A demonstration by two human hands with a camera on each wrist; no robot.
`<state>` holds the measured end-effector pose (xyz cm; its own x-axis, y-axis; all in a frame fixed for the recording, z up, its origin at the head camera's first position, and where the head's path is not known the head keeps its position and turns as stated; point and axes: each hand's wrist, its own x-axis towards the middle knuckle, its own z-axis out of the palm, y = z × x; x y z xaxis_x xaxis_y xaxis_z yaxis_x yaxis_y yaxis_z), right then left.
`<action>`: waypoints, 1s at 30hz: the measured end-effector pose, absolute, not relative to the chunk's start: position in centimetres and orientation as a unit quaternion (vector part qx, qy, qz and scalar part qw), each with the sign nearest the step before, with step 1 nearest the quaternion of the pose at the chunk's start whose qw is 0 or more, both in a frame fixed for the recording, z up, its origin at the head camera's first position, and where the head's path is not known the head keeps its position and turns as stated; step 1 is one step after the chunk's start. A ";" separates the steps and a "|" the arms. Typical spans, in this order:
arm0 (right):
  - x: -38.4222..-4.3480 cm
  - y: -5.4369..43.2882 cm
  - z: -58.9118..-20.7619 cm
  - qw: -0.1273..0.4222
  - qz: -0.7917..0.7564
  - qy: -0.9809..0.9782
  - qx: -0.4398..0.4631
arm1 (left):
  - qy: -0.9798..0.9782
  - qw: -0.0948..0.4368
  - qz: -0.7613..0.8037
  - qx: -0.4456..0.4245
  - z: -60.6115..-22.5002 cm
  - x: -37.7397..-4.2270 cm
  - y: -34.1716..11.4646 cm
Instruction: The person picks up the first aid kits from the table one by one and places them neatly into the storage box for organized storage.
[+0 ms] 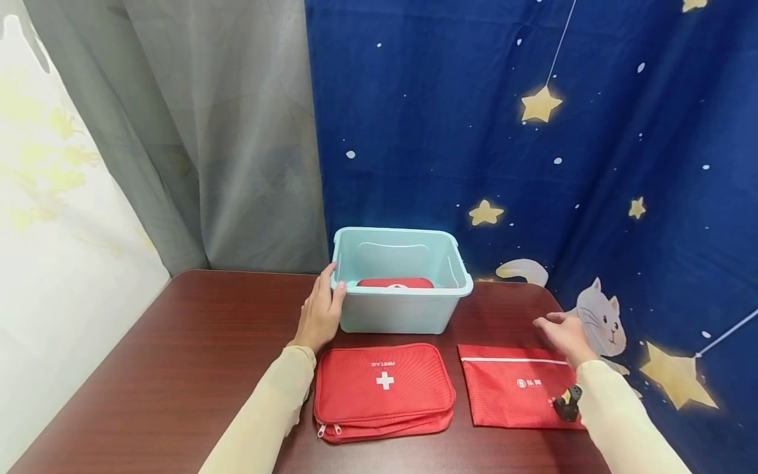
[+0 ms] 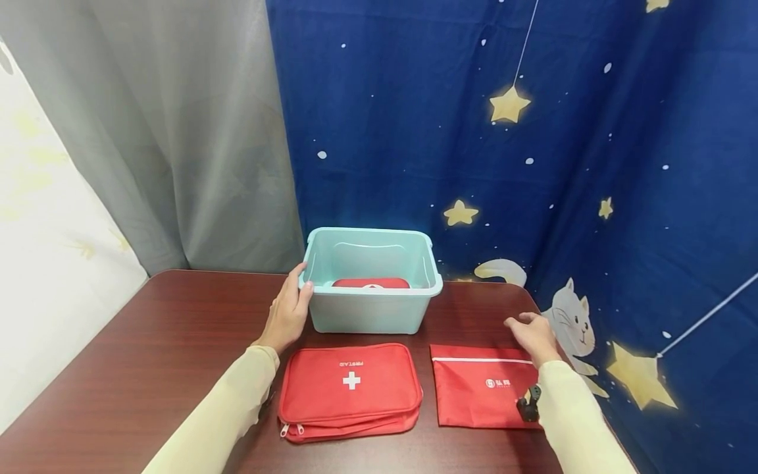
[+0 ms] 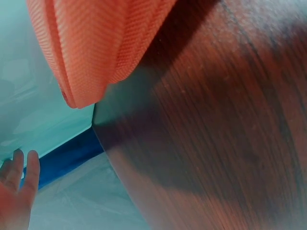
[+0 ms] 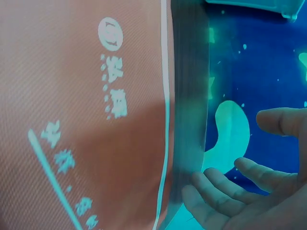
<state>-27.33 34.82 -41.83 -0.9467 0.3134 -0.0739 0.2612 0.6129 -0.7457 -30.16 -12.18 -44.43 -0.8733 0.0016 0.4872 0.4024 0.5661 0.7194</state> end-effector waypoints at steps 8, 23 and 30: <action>-26.7 36.6 -42.4 0.012 0.395 -0.906 -0.154 | -0.857 0.218 -0.451 -0.120 -44.5 -30.3 -12.1; -25.8 38.7 -43.5 -0.021 0.383 -0.910 -0.157 | -0.858 0.218 -0.451 -0.116 -44.5 -30.4 -12.0; -25.5 39.3 -44.3 -0.026 0.388 -0.908 -0.156 | -0.857 0.218 -0.451 -0.117 -44.4 -30.3 -11.8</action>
